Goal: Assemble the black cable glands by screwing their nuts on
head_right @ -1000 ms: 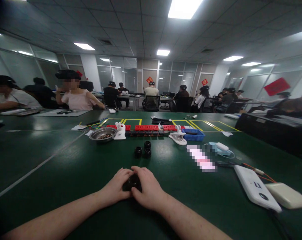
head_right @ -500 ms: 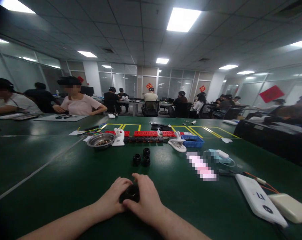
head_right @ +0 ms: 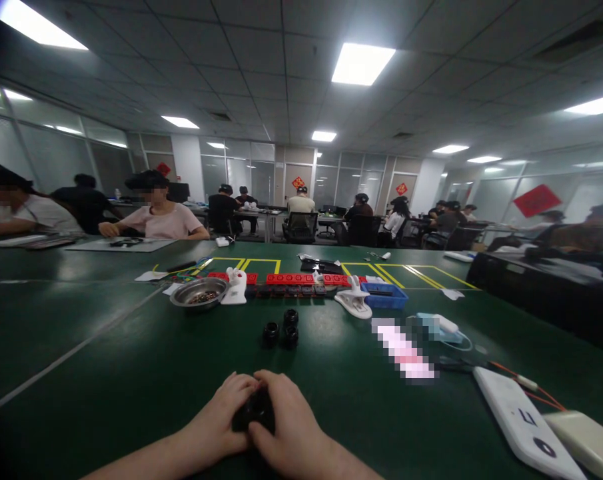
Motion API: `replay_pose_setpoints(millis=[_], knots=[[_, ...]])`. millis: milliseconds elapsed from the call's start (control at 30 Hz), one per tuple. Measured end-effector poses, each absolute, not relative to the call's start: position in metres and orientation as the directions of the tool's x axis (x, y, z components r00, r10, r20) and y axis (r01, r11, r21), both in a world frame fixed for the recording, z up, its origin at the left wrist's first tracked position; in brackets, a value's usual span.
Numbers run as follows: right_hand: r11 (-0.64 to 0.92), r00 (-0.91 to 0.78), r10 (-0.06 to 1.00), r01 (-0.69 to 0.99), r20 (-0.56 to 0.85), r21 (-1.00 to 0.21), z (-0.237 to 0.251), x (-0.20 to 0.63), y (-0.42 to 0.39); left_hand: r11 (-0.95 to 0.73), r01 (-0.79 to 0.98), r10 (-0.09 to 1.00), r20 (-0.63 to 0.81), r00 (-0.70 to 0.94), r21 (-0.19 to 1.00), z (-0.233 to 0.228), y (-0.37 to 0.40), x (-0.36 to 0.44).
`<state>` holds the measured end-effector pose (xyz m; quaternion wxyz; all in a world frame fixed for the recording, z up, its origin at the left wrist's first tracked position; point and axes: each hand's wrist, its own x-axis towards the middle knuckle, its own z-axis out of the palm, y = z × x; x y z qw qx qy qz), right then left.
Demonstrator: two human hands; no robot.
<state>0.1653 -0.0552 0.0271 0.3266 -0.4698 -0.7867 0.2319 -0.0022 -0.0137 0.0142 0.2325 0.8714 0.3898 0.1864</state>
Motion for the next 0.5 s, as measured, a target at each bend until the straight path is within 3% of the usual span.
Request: replay_pose_setpoints(millis=[200,367,500], knots=[[0.416,-0.332,0.907,0.599,0.26,-0.684,0.026,0.167,-0.053,-0.57,0.591,0.77,0.12,0.627,0.57,0.016,-0.015,-0.002],[0.473,-0.451,0.861,0.545,0.233,-0.693,0.038,0.175,-0.052,-0.576,0.576,0.762,0.126,0.635,0.58,0.015,-0.013,-0.003],[0.427,-0.291,0.901,0.457,0.323,-0.78,0.081,0.186,-0.056,-0.579,0.571,0.753,0.113,0.648,0.582,0.008,-0.006,-0.007]])
